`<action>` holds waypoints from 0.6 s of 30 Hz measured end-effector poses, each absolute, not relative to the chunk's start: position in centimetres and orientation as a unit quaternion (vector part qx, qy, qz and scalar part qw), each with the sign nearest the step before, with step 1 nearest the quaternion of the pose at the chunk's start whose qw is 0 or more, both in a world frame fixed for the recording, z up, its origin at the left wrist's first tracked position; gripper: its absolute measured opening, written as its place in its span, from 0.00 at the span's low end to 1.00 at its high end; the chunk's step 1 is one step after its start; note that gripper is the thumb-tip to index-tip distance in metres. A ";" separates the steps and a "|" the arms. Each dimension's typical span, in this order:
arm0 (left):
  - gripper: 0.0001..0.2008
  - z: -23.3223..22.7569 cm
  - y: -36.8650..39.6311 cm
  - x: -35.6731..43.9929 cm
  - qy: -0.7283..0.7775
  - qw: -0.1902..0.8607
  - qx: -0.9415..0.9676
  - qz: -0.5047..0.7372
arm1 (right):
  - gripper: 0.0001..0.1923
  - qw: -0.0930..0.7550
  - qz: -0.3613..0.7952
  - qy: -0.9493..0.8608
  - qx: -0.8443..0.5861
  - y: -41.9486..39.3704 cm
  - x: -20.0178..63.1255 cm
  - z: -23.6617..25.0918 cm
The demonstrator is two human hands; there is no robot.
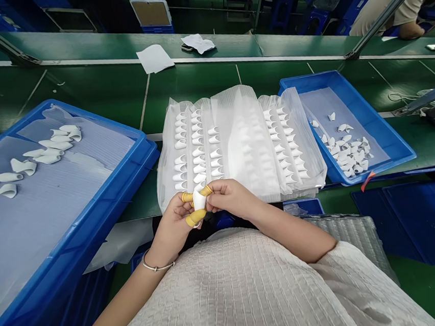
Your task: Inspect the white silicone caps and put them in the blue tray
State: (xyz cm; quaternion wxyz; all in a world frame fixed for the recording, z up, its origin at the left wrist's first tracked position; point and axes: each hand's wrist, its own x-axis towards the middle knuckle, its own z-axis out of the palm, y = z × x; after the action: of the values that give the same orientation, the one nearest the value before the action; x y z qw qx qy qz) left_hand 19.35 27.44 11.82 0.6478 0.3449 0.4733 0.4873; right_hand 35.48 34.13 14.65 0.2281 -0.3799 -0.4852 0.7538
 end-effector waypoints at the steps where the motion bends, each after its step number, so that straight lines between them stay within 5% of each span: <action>1: 0.16 11.7 27.5 19.4 0.455 0.664 0.333 0.492 | 0.03 0.229 0.749 -0.493 -0.379 34.1 35.5 14.8; 11: 0.18 11.2 27.9 19.4 0.360 0.722 0.274 0.524 | 0.10 0.302 0.723 -0.522 -0.337 33.3 35.8 14.6; 18: 0.17 11.2 27.8 19.6 0.359 0.715 0.282 0.529 | 0.07 0.303 0.750 -0.496 -0.314 33.6 35.9 14.0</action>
State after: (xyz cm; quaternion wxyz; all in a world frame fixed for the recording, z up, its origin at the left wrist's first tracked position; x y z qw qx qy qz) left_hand 19.60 27.82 11.25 0.7149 0.2819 0.3594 0.5295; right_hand 35.87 33.61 13.98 0.3033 -0.3144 -0.4959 0.7505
